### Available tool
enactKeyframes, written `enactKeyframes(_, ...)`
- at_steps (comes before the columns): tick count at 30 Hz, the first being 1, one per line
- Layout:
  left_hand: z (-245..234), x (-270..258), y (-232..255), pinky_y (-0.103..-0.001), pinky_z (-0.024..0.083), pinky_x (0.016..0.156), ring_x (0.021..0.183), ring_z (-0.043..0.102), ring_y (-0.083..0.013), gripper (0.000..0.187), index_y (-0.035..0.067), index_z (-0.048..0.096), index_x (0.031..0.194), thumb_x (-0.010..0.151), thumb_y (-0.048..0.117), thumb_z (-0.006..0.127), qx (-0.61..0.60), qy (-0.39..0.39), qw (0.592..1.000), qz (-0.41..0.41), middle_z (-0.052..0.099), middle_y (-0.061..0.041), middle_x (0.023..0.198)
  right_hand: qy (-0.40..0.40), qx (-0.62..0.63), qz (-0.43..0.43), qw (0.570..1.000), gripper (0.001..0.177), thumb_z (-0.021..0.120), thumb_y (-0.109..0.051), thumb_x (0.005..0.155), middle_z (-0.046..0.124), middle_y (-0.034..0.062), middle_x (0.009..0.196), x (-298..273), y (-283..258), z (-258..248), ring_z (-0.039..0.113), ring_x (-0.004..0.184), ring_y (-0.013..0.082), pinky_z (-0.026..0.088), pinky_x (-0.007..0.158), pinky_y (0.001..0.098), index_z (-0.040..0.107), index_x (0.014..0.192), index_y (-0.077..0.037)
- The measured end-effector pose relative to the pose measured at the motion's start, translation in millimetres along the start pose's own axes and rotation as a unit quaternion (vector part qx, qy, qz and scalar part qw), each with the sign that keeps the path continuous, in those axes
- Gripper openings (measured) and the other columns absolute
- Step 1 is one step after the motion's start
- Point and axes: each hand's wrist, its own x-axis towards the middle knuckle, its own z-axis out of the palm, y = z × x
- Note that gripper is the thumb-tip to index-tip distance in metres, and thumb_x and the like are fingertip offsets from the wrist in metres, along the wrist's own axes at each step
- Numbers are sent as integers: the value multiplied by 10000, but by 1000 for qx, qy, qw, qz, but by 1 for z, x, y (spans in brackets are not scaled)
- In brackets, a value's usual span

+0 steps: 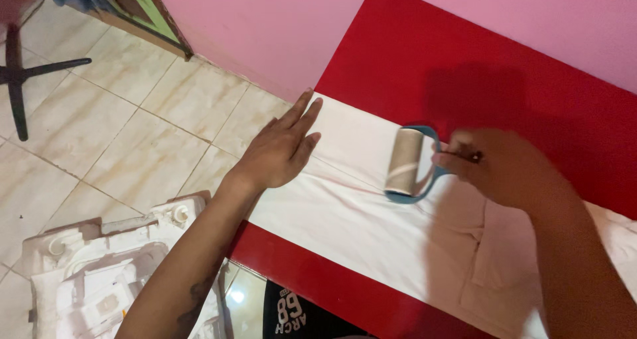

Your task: The person smooths a white t-shirt on a red table, uses a lint roller to remove lint from the fabric, then folds the shirt in half and rolls it into a compact bundle. The shirt is handled one at a time and the final rolled bundle remains on the table.

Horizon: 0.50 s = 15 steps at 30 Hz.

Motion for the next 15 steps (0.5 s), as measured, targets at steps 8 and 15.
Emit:
enactKeyframes(8,25,0,21,-618,214,1262,1562,291,-352,554,124,405,1590,1098,378,369,213,124,966,72,319,-118,1683,92,18,-149,984,358,687,-450,942,703,89,723,17,-24,28,653,620,223,516,601,406,697,862,-101)
enactKeyframes(15,31,-10,27,-699,176,1149,1487,292,-419,526,179,481,1540,1060,382,414,212,123,969,40,377,-123,1620,141,29,-174,974,334,698,-436,937,699,44,721,-2,-29,23,648,597,185,507,565,394,702,859,-111)
